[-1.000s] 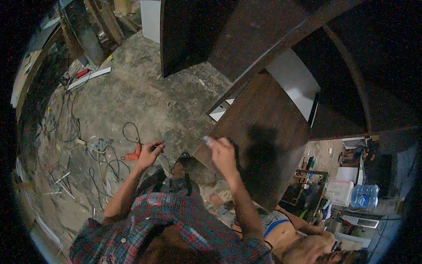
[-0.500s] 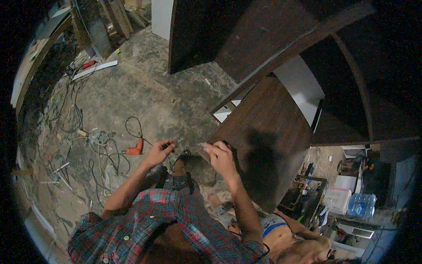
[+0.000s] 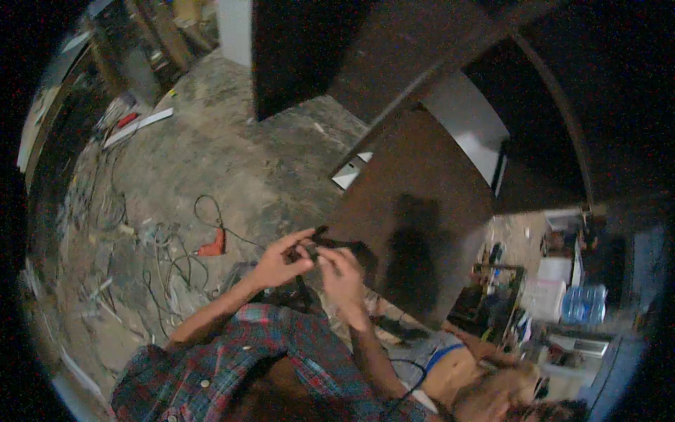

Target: The person applies a thin strip of edge banding to the exposed edge of a wooden cabinet door. They use a small metal tool to press the strip firmly along the edge and smooth it down. The person works on different sections of the door edge, ensuring the strip adheres properly.

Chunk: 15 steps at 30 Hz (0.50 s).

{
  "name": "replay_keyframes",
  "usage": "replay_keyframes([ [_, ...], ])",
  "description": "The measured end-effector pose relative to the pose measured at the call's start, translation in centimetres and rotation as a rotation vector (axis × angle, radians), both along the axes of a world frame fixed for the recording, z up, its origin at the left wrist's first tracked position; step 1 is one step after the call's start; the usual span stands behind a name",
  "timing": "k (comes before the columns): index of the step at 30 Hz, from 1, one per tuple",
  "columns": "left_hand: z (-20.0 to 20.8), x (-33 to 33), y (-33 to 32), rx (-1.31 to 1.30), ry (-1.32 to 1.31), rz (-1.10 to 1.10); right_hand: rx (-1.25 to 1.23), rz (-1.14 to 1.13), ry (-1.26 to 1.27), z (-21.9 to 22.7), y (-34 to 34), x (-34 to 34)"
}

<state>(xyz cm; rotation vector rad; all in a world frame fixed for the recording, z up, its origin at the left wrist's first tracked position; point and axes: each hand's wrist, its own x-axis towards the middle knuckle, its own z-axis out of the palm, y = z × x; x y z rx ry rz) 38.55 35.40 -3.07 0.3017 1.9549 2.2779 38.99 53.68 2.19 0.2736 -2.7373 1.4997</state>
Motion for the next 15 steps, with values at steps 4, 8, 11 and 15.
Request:
replay_keyframes([
  [4, 0.3, 1.8, -1.8, -0.007, -0.388, -0.176, 0.021, 0.049, 0.036, -1.7, -1.2, 4.4],
  [8, -1.1, 3.6, -3.7, -0.354, -0.126, -0.335, 0.079, -0.065, 0.015, -3.2, 1.2, 9.3],
  [11, -7.2, 3.6, -7.6, -0.445, -0.014, -0.076, 0.119, -0.376, -0.043, -2.2, 7.1, 12.1],
  [15, -18.6, 2.3, -18.7, -0.598, -0.203, 0.239, -0.117, -1.018, 0.166, -3.7, 22.2, 16.6],
])
